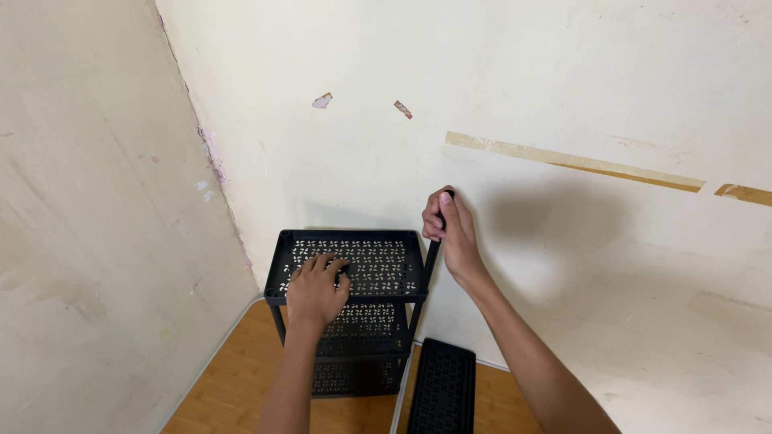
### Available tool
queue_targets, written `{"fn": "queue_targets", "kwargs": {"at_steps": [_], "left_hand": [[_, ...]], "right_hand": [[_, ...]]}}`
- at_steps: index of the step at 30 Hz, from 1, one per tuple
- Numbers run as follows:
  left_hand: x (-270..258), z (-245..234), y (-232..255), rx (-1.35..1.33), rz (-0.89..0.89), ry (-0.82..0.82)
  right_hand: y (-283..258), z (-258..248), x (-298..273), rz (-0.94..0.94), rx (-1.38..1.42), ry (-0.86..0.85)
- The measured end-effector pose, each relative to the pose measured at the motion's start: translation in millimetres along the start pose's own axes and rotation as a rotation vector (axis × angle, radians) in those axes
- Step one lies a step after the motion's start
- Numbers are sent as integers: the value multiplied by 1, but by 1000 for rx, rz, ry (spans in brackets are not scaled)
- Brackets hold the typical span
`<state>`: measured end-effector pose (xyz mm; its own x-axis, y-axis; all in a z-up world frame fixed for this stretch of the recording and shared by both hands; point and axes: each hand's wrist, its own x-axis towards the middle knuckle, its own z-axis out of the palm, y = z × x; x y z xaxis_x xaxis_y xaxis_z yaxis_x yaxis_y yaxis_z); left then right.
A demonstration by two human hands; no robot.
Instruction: The person assembles a black plastic shelving unit by inserting vertical poles into the corner holes of stacked trays. They repeatedly adjust and reposition the trays and poles to secure the structure.
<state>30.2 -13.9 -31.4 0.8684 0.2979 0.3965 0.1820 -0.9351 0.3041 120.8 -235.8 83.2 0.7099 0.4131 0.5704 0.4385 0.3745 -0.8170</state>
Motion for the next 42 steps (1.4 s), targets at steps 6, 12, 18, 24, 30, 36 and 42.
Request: {"fn": "queue_targets", "kwargs": {"at_steps": [6, 12, 18, 24, 30, 36, 42], "left_hand": [[1, -1, 2, -12, -15, -7], [1, -3, 3, -18, -28, 9], [1, -4, 1, -25, -21, -6], [2, -4, 4, -33, -23, -1], [0, -4, 3, -28, -14, 10], [0, -4, 8, -9, -48, -16], [-3, -4, 8, -13, -48, -12]], "right_hand": [[24, 31, -33, -54, -334, 313], [70, 31, -53, 199, -362, 423], [108, 5, -43, 138, -166, 327], [110, -34, -33, 261, 140, -37], [94, -8, -47, 157, 5, 79], [73, 30, -74, 106, -452, 407], [98, 23, -63, 212, -343, 467]]}}
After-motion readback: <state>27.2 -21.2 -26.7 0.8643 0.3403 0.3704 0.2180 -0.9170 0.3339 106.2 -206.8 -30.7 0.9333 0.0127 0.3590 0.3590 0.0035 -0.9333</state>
